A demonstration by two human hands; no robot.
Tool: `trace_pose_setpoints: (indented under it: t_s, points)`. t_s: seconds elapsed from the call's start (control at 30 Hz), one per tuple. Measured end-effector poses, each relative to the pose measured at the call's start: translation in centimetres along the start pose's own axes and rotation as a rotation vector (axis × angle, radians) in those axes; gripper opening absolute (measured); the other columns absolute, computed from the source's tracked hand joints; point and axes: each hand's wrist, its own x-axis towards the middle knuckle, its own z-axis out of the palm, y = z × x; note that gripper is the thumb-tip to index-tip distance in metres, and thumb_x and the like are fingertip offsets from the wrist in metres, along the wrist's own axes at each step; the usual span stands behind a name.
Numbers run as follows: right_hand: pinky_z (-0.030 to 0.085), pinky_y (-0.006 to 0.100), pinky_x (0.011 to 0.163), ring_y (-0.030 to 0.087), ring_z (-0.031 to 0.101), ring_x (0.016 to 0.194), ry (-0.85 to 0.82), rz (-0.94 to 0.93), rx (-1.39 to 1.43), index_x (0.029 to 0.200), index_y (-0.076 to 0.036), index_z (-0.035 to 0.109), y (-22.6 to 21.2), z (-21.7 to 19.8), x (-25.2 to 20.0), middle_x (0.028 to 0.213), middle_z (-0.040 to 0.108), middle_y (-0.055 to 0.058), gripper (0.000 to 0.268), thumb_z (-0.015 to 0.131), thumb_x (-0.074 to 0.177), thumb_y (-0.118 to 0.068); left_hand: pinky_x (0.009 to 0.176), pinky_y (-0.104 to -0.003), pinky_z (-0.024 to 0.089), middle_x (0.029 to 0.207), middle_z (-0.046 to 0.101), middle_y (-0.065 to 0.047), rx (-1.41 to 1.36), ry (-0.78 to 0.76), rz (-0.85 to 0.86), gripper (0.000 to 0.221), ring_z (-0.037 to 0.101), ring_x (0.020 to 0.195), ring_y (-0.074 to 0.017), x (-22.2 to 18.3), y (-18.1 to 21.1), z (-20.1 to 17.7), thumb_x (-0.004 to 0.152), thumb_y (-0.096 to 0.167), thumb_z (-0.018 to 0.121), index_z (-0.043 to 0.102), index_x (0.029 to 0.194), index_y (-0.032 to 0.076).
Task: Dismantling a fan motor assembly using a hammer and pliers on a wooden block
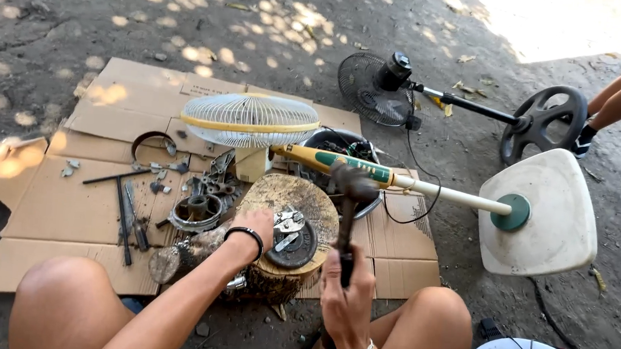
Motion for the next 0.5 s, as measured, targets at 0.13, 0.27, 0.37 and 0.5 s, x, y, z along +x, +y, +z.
trace_pose_setpoints:
  t_s: [0.13, 0.27, 0.37, 0.5]
  points:
    - [0.038, 0.020, 0.030, 0.005, 0.041, 0.038, 0.079, -0.212, 0.174, 0.105, -0.005, 0.058, 4.0, 1.3, -0.7, 0.056, 0.053, -0.005, 0.016, 0.053, 0.103, -0.020, 0.077, -0.037, 0.061, 0.094, 0.074, -0.017, -0.075, -0.043, -0.023, 0.020, 0.074, 0.084, -0.0260, -1.6, 0.6, -1.1, 0.098, 0.015, 0.053, 0.062, 0.106, -0.001]
    - [0.037, 0.027, 0.033, 0.010, 0.045, 0.038, -0.019, 0.235, -0.295, 0.096, -0.007, 0.067, 9.9, 1.5, -1.1, 0.054, 0.056, -0.002, 0.032, 0.054, 0.099, -0.037, 0.074, -0.034, 0.058, 0.089, 0.071, -0.014, -0.041, -0.070, -0.027, 0.019, 0.069, 0.076, -0.0223, -1.0, 0.2, -1.5, 0.100, 0.015, 0.051, 0.060, 0.108, 0.000]
    - [0.039, 0.032, 0.040, 0.014, 0.047, 0.041, -0.053, 0.531, -0.329, 0.091, -0.006, 0.063, 8.7, 0.8, -1.8, 0.056, 0.058, 0.002, 0.027, 0.055, 0.101, -0.030, 0.072, -0.032, 0.061, 0.091, 0.071, -0.013, -0.107, -0.164, -0.070, 0.019, 0.069, 0.078, -0.0212, -1.1, 0.3, -2.2, 0.097, 0.018, 0.061, 0.060, 0.108, 0.003]
    - [0.036, 0.029, 0.030, 0.012, 0.043, 0.034, 0.002, 0.738, -0.159, 0.133, -0.009, 0.063, 8.1, 0.7, -3.2, 0.051, 0.051, 0.000, 0.040, 0.054, 0.101, -0.032, 0.071, -0.035, 0.063, 0.086, 0.071, -0.016, -0.069, -0.098, -0.016, 0.015, 0.070, 0.075, -0.0237, -2.3, 0.1, -1.7, 0.098, 0.013, 0.051, 0.059, 0.102, 0.000]
